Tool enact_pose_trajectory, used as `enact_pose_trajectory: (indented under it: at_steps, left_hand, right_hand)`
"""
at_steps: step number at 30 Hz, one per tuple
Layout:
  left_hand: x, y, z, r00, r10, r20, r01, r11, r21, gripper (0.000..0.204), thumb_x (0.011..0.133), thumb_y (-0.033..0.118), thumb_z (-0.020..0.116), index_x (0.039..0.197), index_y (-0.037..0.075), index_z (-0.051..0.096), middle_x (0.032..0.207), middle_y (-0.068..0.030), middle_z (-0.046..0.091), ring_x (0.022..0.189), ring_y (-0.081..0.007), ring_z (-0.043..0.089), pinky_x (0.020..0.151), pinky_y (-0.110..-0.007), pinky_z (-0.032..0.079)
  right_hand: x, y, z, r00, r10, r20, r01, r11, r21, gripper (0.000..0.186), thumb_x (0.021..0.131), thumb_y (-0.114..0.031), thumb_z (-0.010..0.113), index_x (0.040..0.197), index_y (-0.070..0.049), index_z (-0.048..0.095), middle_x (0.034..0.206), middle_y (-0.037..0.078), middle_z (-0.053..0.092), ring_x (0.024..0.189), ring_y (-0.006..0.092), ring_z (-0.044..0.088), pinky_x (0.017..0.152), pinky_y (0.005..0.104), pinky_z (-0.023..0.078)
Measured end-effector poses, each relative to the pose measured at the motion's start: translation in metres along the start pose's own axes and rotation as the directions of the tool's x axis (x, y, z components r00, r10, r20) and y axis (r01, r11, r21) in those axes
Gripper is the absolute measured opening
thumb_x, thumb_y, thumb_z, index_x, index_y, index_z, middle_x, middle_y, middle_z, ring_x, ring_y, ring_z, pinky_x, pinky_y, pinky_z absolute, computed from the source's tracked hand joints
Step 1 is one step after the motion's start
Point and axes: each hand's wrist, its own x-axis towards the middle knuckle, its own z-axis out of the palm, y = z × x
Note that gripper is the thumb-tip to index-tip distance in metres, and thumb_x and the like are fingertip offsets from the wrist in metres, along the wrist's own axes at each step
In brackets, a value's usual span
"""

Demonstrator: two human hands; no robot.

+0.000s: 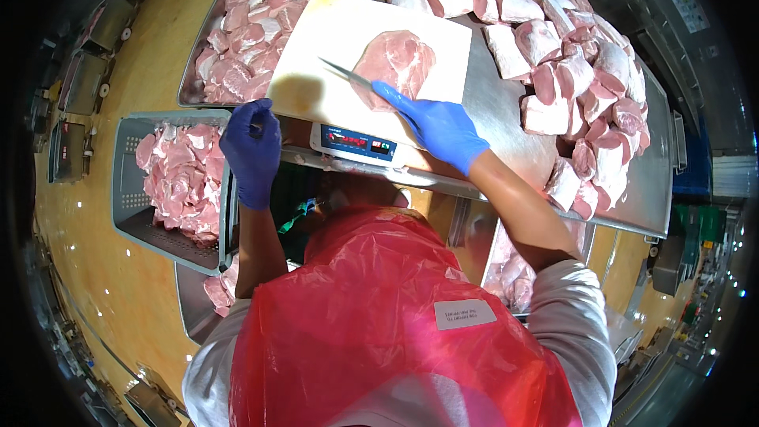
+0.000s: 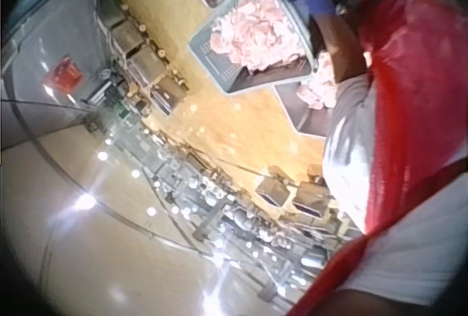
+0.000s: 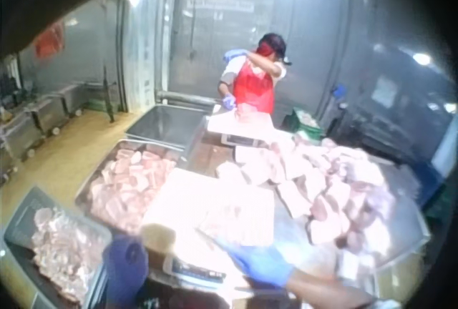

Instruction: The person cuts raw meat pieces on a cutting board using a knife, trims fat, and places the cut pieces into a gray basket. The person repeatedly picks up new pieces from a tray, cuts them, and transfers the trimmed portions to the basket.

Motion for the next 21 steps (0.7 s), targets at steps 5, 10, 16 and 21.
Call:
enact_pose_trajectory:
  at_steps: [5,10,16,21]
  left_hand:
    - [-0.007,0.009,0.014,1.0,-0.02,0.012,0.021,0.999,-0.032,0.015,0.09,0.006,0.068,0.103,0.002,0.073,0.088,-0.0126,0.072,0.07,-0.0194,0.068,0.067,-0.033,0.054]
    - [-0.029,0.039,0.075,0.993,0.088,0.075,-0.071,0.976,-0.206,0.013,0.087,0.007,0.074,0.098,0.002,0.07,0.079,-0.0121,0.068,0.065,-0.0216,0.066,0.063,-0.034,0.053]
    - [-0.041,0.043,0.151,0.986,-0.16,0.035,0.164,0.951,-0.264,0.024,0.077,0.009,0.084,0.083,0.003,0.062,0.07,-0.0103,0.062,0.058,-0.0224,0.059,0.06,-0.035,0.05]
    - [-0.041,0.035,0.149,0.944,-0.295,0.149,0.324,0.915,-0.24,0.028,0.07,0.007,0.079,0.061,0.002,0.053,0.054,-0.0065,0.045,0.053,-0.0142,0.045,0.056,-0.034,0.042]
  right_hand:
    - [-0.077,0.046,-0.028,0.957,0.074,0.279,-0.008,0.973,-0.231,0.075,0.092,-0.007,0.057,0.157,-0.038,0.034,0.085,0.017,0.067,0.066,0.0367,0.067,0.059,0.0462,0.053]
    - [-0.121,0.071,-0.031,0.96,0.146,0.239,-0.112,0.982,-0.151,0.07,0.093,-0.009,0.062,0.156,-0.029,0.04,0.084,0.019,0.065,0.066,0.0386,0.065,0.062,0.0462,0.053]
    - [-0.063,0.026,0.015,0.977,0.109,-0.184,-0.062,0.968,0.243,0.059,0.097,-0.009,0.06,0.153,-0.018,0.044,0.108,0.024,0.068,0.087,0.0443,0.067,0.075,0.0475,0.055]
    - [-0.006,-0.013,0.014,0.99,0.07,-0.123,-0.041,0.974,0.221,0.068,0.095,-0.01,0.056,0.157,-0.027,0.035,0.106,0.02,0.07,0.085,0.0416,0.069,0.074,0.0482,0.056]
